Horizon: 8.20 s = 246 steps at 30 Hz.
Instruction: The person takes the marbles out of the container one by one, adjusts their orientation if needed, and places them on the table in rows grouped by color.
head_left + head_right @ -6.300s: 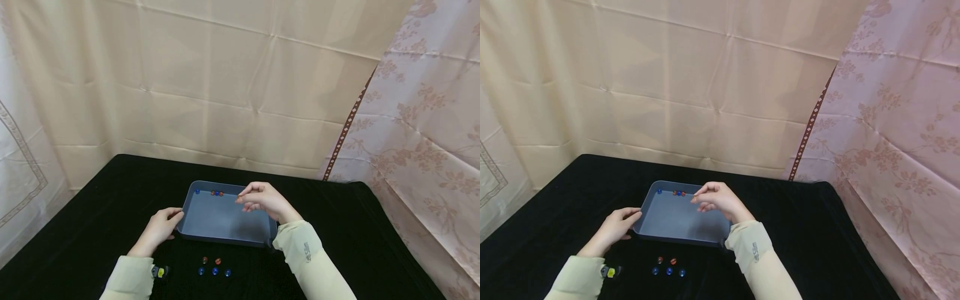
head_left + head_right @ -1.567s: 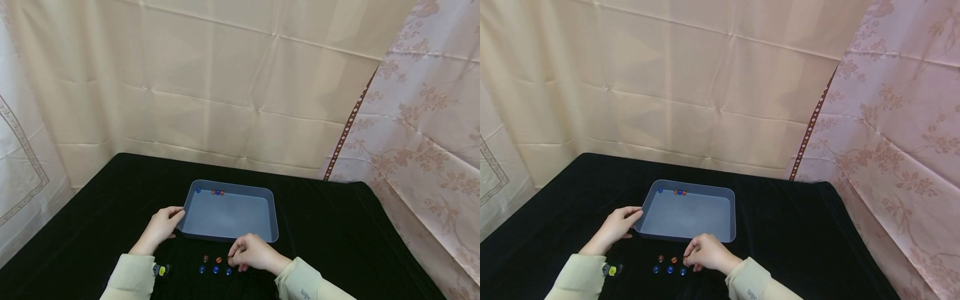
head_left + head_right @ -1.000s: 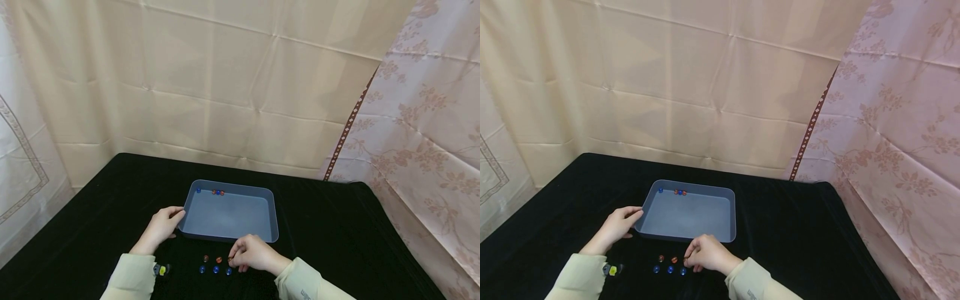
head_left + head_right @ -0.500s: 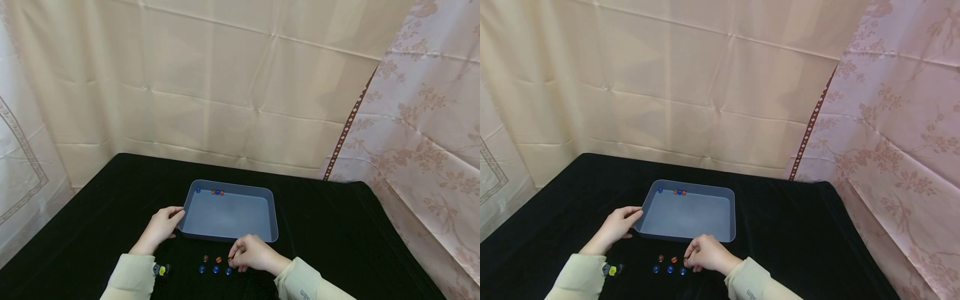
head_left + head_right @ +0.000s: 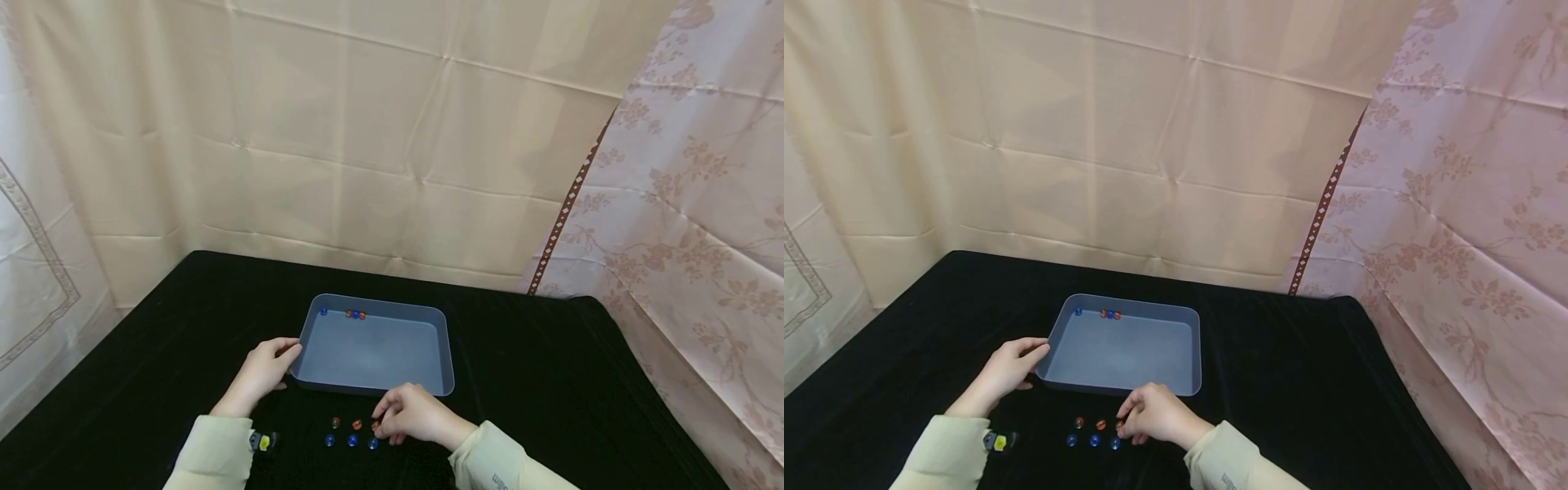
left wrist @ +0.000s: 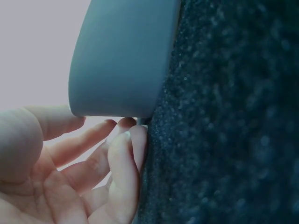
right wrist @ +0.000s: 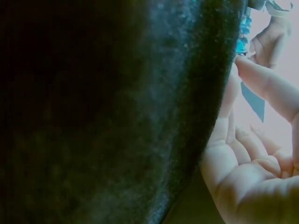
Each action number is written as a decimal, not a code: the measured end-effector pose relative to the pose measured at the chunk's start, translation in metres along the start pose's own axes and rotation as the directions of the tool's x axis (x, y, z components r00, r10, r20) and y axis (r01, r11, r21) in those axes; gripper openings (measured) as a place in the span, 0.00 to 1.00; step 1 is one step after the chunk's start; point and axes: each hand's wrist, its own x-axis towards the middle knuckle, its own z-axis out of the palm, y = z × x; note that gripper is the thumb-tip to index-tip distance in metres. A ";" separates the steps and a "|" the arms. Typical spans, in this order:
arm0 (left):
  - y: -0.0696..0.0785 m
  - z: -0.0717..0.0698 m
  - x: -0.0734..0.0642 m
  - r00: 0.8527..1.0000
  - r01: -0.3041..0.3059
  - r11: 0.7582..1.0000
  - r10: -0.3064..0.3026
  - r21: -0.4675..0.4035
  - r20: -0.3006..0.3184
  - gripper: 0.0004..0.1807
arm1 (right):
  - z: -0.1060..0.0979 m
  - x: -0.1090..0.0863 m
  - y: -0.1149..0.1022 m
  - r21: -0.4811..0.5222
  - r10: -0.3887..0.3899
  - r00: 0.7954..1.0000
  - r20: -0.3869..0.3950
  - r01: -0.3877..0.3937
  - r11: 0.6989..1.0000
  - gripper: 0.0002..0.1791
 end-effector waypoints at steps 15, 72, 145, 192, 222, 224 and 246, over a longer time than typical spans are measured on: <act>0.001 0.000 -0.001 1.000 0.002 1.000 -0.002 -0.012 0.008 0.24 | -0.012 -0.005 -0.005 0.080 0.036 0.999 0.027 -0.038 0.996 0.09; 0.002 0.000 -0.001 1.000 0.018 1.000 -0.018 -0.001 0.010 0.24 | -0.064 0.030 -0.066 0.037 -0.156 0.961 -0.229 0.169 0.985 0.13; 0.006 -0.001 -0.004 1.000 0.022 1.000 -0.022 0.002 0.014 0.24 | -0.071 0.122 -0.049 0.226 -0.010 0.955 -0.298 0.081 0.971 0.14; 0.007 -0.003 -0.003 0.999 0.025 1.000 -0.025 0.004 0.023 0.24 | -0.060 0.147 -0.022 0.339 0.135 0.972 -0.191 -0.063 0.939 0.20; 0.007 -0.004 -0.005 0.999 0.038 0.999 -0.038 -0.007 0.019 0.24 | -0.046 0.147 -0.028 0.237 0.200 0.922 -0.331 -0.124 0.964 0.11; 0.007 -0.004 -0.005 0.999 0.037 0.999 -0.037 -0.007 0.019 0.24 | -0.045 0.147 -0.028 0.227 0.200 0.920 -0.338 -0.126 0.966 0.12; 0.007 -0.003 -0.005 0.999 0.031 0.999 -0.031 -0.018 0.015 0.23 | -0.054 0.147 -0.022 0.310 0.215 0.942 -0.259 -0.130 0.942 0.12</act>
